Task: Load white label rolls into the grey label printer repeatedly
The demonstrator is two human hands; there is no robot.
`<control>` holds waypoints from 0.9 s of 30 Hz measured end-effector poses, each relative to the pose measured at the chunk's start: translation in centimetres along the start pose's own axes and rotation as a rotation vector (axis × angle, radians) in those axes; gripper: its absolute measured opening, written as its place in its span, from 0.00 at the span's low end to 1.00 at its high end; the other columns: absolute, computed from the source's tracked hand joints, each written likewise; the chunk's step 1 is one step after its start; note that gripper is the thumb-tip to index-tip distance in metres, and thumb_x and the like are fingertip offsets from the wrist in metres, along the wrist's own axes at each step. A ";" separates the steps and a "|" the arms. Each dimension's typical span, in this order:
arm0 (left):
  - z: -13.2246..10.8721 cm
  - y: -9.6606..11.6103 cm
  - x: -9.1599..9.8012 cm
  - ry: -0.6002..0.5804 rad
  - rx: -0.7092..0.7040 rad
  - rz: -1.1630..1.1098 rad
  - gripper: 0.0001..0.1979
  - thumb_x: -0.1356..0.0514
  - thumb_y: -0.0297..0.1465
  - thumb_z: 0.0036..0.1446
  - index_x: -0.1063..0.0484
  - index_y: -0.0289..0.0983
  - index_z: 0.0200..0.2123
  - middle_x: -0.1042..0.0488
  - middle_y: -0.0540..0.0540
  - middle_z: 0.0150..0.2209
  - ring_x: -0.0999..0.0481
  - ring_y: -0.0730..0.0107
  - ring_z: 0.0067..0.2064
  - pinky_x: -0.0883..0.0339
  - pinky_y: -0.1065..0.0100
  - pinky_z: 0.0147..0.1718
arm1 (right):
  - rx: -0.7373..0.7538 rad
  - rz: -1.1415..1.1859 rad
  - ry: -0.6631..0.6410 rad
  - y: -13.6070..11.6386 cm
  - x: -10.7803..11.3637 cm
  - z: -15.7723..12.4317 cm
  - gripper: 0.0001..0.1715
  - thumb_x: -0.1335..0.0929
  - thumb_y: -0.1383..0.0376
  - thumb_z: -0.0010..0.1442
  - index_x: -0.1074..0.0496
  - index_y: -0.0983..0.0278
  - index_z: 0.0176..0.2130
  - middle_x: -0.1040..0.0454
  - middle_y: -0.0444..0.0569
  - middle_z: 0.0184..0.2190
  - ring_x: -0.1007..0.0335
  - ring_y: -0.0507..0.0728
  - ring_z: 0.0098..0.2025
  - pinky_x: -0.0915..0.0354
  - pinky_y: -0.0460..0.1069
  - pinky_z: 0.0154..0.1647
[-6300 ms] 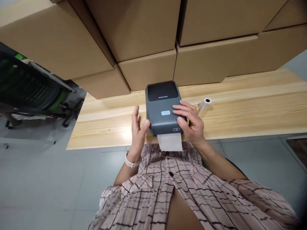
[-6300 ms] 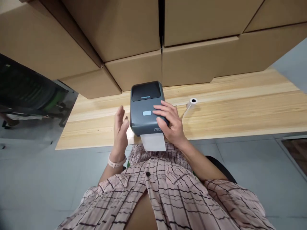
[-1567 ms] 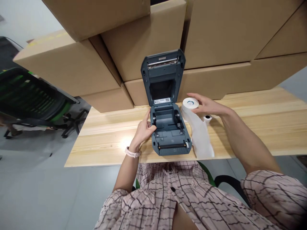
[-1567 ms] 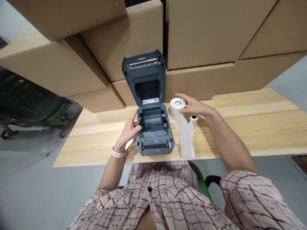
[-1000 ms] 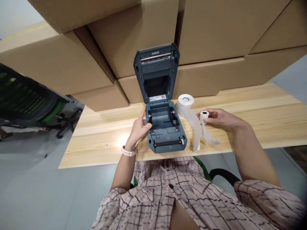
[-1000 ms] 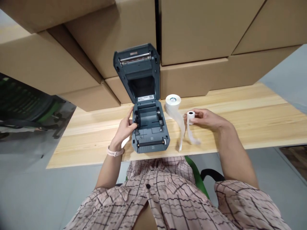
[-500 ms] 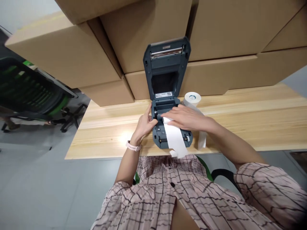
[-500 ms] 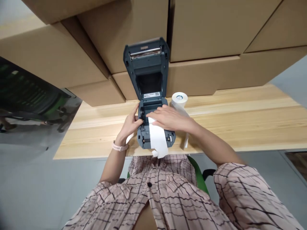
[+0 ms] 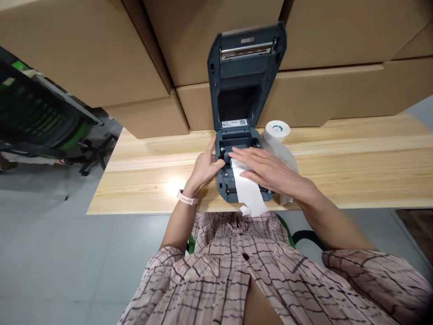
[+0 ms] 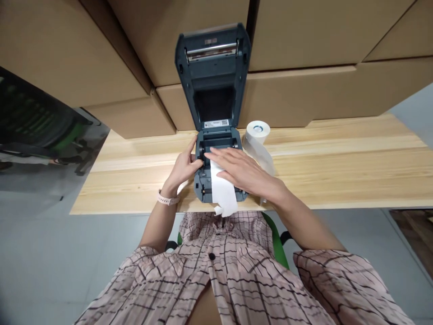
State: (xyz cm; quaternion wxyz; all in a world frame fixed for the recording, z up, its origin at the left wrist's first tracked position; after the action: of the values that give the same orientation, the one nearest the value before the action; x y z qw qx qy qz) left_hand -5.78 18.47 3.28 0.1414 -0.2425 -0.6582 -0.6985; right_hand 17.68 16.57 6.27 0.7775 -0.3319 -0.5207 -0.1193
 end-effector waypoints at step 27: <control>-1.5 -0.3 -0.8 0.099 0.046 -0.102 0.45 0.35 0.45 0.67 0.46 0.41 0.80 0.37 0.54 0.25 0.34 0.65 0.30 0.45 0.64 0.32 | -0.044 -0.066 0.216 -5.6 -3.0 -5.7 0.20 0.38 0.60 0.80 0.26 0.55 0.64 0.24 0.53 0.69 0.27 0.65 0.72 0.30 0.72 0.71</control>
State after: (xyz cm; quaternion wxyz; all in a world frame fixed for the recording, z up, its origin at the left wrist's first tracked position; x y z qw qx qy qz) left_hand -5.44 16.91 2.57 0.1433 -0.1704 -0.6779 -0.7006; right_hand 17.55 8.19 4.45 0.8172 -0.3166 -0.4420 -0.1913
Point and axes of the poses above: each hand's wrist, its own z-axis towards the middle knuckle, its own x-axis out of the back of the hand, y = z × x, the point moved 2 cm from there along z, towards the middle knuckle
